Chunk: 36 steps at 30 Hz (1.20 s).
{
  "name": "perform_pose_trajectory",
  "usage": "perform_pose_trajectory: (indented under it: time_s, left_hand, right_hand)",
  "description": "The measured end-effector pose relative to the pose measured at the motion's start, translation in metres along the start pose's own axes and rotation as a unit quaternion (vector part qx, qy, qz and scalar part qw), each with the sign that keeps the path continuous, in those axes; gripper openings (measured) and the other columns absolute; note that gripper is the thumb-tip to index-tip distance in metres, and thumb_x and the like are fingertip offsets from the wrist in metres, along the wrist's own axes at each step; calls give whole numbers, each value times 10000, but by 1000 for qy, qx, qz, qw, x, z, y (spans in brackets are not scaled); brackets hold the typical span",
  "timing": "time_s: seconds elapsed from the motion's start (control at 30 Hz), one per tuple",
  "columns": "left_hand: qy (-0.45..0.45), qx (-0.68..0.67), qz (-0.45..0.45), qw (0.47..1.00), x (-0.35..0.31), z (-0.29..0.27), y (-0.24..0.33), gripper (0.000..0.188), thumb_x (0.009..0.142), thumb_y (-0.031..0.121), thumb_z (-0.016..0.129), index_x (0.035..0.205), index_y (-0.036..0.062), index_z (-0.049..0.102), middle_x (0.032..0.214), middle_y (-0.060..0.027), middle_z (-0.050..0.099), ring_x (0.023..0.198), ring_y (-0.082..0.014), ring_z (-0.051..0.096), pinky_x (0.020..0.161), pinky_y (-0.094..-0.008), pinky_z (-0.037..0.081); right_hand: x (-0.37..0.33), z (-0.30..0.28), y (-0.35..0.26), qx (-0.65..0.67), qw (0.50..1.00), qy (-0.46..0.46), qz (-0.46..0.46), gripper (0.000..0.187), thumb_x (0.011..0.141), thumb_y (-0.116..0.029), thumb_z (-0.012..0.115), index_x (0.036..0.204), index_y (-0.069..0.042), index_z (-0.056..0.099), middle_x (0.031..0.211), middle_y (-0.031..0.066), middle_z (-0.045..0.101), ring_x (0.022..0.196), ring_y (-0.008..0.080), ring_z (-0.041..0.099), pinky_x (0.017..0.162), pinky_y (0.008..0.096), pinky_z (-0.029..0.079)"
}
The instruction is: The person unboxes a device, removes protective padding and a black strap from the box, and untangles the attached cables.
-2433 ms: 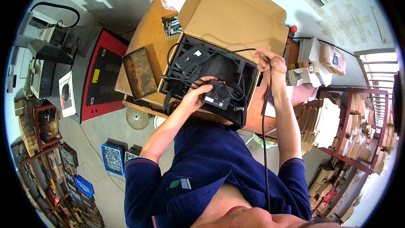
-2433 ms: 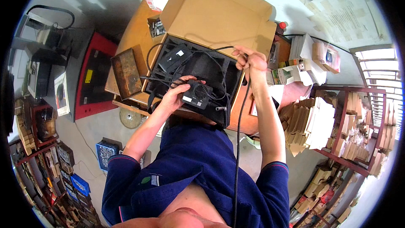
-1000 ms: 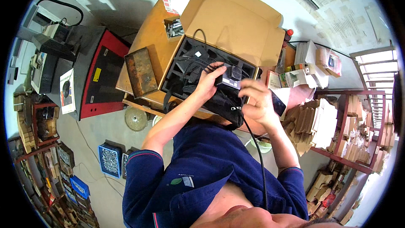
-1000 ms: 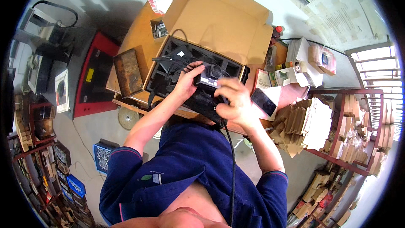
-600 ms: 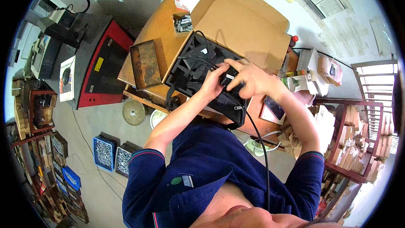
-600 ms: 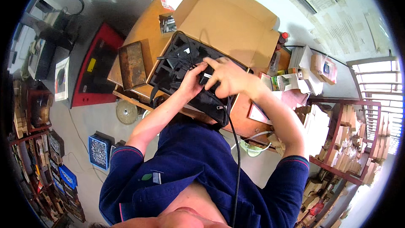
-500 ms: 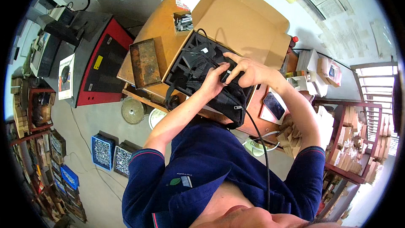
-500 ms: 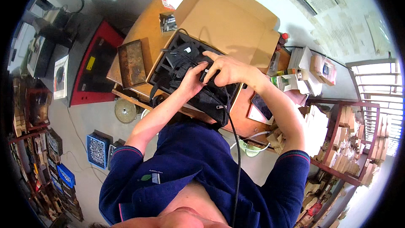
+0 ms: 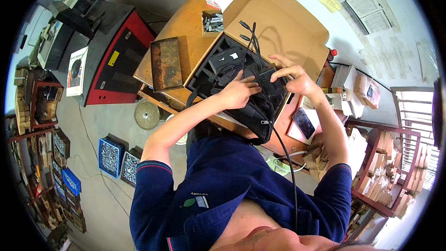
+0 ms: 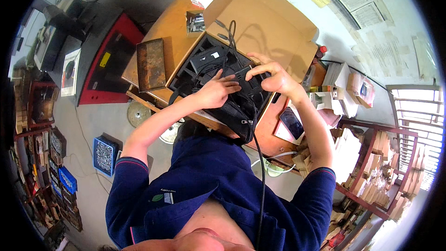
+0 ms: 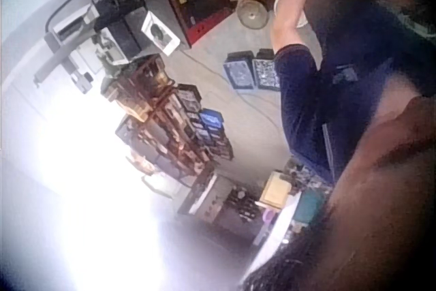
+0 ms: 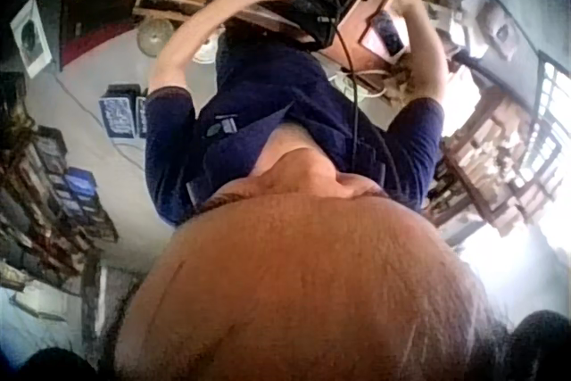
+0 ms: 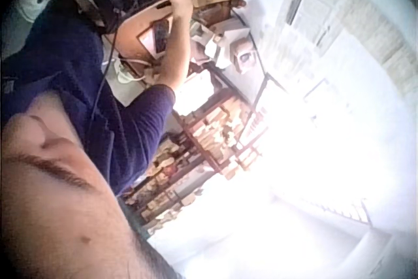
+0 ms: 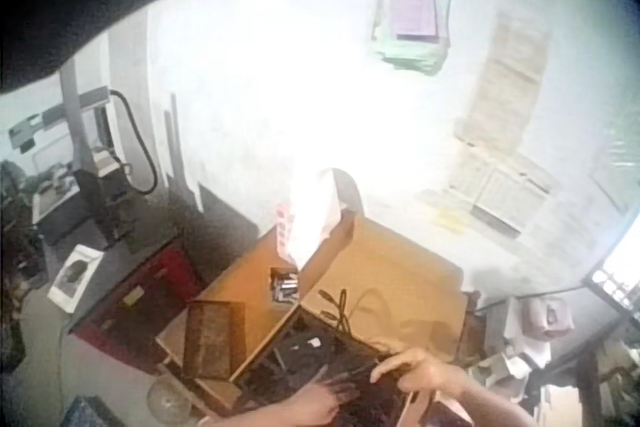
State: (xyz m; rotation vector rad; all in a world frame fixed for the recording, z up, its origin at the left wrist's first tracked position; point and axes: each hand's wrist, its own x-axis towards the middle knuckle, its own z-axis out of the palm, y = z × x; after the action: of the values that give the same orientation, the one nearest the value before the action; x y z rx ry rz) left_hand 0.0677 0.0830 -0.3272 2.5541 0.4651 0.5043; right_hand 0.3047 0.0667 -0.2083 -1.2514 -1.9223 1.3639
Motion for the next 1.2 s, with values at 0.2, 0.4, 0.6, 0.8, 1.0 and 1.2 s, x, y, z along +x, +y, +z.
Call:
perform_pose_trajectory:
  time_s: [0.2, 0.4, 0.6, 0.8, 1.0, 1.2]
  left_hand:
    - [-87, 70, 22, 994, -20, 0, -15, 297, 733, 119, 581, 1019, 135, 660, 826, -71, 580, 1058, -258, 548, 1037, -662, 234]
    - [-82, 92, 44, 991, -53, -59, -15, 206, 676, 118, 611, 874, 96, 661, 729, -61, 530, 888, -243, 566, 1072, -628, 217]
    - [-165, 117, 20, 979, -102, -77, -16, 192, 658, 94, 618, 847, 73, 642, 729, -81, 533, 873, -251, 562, 1087, -610, 231]
    - [-41, 28, 8, 999, -108, -72, -7, 190, 720, 87, 628, 908, 59, 624, 849, -91, 579, 927, -263, 582, 1041, -525, 353]
    - [140, -179, -114, 967, -82, -78, 1, 177, 800, 59, 618, 970, 18, 650, 813, -107, 651, 780, -236, 646, 799, -364, 521]
    - [91, -553, -300, 772, -66, -42, -17, 221, 917, 167, 590, 978, -40, 632, 833, -78, 673, 654, -115, 622, 617, -231, 499]
  right_hand:
    - [-2, -6, -2, 4, 1000, -11, 12, 460, 509, -97, 533, 935, -80, 708, 1385, 190, 407, 1267, 334, 417, 1078, 381, 265]
    - [8, 11, -4, -7, 998, -50, -40, 490, 464, -18, 491, 899, -44, 714, 1380, 152, 421, 1216, 316, 448, 1048, 379, 297]
    - [35, 50, 12, 78, 986, -140, -44, 468, 491, -164, 546, 915, -68, 720, 1356, 165, 436, 1217, 308, 433, 1057, 397, 287]
    - [33, 50, 19, 17, 987, -159, -31, 450, 500, -55, 539, 914, -82, 713, 1282, 147, 467, 1139, 286, 478, 1011, 353, 333]
    - [18, 51, -12, -113, 978, -144, -98, 447, 504, -13, 564, 914, -117, 708, 1295, 198, 459, 1148, 367, 503, 964, 366, 401]
    - [18, 60, -18, -179, 965, -123, -147, 434, 491, -29, 579, 895, -126, 706, 1295, 221, 458, 1097, 406, 527, 929, 402, 437]
